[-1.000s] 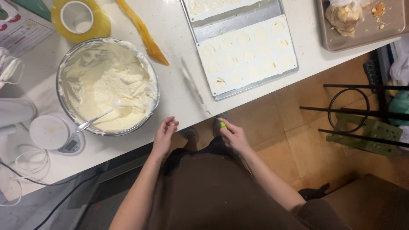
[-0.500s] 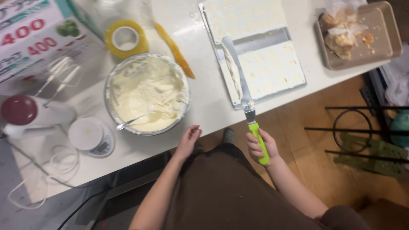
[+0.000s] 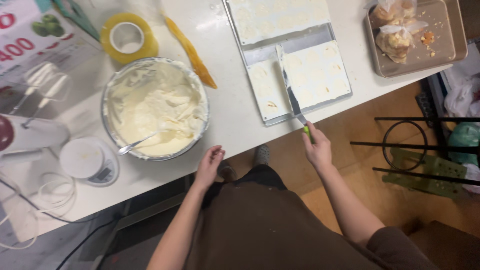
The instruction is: The person uses a spatula to scoop cream filling from a large mixing bowl and spread it over trays of baked pastry shells, filling the mold cavities. They repeatedly transfer cream from the bowl and smooth it across the molds, working through the trays one at a time.
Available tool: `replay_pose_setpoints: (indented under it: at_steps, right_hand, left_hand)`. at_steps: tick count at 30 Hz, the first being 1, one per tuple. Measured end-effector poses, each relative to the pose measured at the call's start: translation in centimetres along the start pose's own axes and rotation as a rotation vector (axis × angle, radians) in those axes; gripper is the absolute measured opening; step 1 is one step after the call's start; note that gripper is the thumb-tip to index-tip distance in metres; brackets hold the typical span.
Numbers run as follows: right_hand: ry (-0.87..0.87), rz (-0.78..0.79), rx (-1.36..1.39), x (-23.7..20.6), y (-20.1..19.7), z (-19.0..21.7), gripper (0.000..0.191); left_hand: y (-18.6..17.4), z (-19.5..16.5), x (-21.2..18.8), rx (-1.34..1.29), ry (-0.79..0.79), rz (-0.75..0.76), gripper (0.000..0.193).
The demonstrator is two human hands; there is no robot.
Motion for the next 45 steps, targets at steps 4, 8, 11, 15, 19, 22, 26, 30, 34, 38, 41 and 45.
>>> replay_pose_setpoints:
  at_steps: [4,8,11,15,19,22,26,30,34,38,41,45]
  right_hand:
    - [-0.072,0.028,-0.056,1.4,0.5,-1.5,0.042]
    - [-0.053,0.146,-0.121,0.3,-1.3,-3.4,0.043]
    - [-0.062,0.222,-0.176,-1.3,-4.3,-4.5,0.043]
    - [-0.065,0.342,-0.219,-3.6,-9.3,-6.9,0.047]
    - [0.004,0.348,-0.157,-4.8,-13.3,-9.5,0.043]
    - [0.053,0.317,-0.04,-3.9,-13.2,-11.2,0.045]
    - [0.039,0.231,0.099,-0.7,-7.8,-11.3,0.045]
    - [-0.04,0.252,0.03,1.4,-3.0,-9.8,0.043]
    - [-0.114,0.315,0.022,0.2,-3.9,-9.8,0.043]
    - [-0.088,0.422,-0.004,-1.7,-6.6,-10.6,0.044]
    - [-0.05,0.423,-0.026,-2.4,-9.1,-11.0,0.043]
    - [-0.069,0.293,-0.03,-2.0,-9.7,-9.8,0.043]
  left_hand:
    - [-0.3,0.7,-0.1,0.08,-0.038,-0.067,0.041]
    - [-0.2,1.1,-0.4,0.047,-0.03,-0.102,0.043]
    - [-0.3,1.2,-0.2,0.008,-0.021,-0.149,0.043]
    - [-0.3,1.5,-0.2,-0.047,0.012,-0.196,0.042]
    - [-0.1,1.7,-0.3,-0.06,0.032,-0.247,0.041]
    - [0.1,1.5,-0.4,-0.049,0.041,-0.294,0.04]
    - [0.4,1.2,-0.4,-0.017,0.024,-0.357,0.038]
    - [0.6,0.8,-0.4,-0.034,0.033,-0.402,0.037]
    - [0.9,1.0,-0.6,-0.024,0.016,-0.424,0.037]
    - [1.0,0.9,-0.6,-0.017,0.026,-0.414,0.038]
    - [1.0,0.7,-0.6,-0.023,0.03,-0.393,0.038]
    - [0.9,0.6,-0.5,-0.008,0.015,-0.365,0.038]
Point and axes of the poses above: each hand's wrist, its own x-axis towards the middle knuckle, its own y-axis out of the palm, z = x × y, the point moved 6 cm from there along x, towards the middle knuckle, and after that the axes turned 13 degrees about -x, right-handed, at the moved point
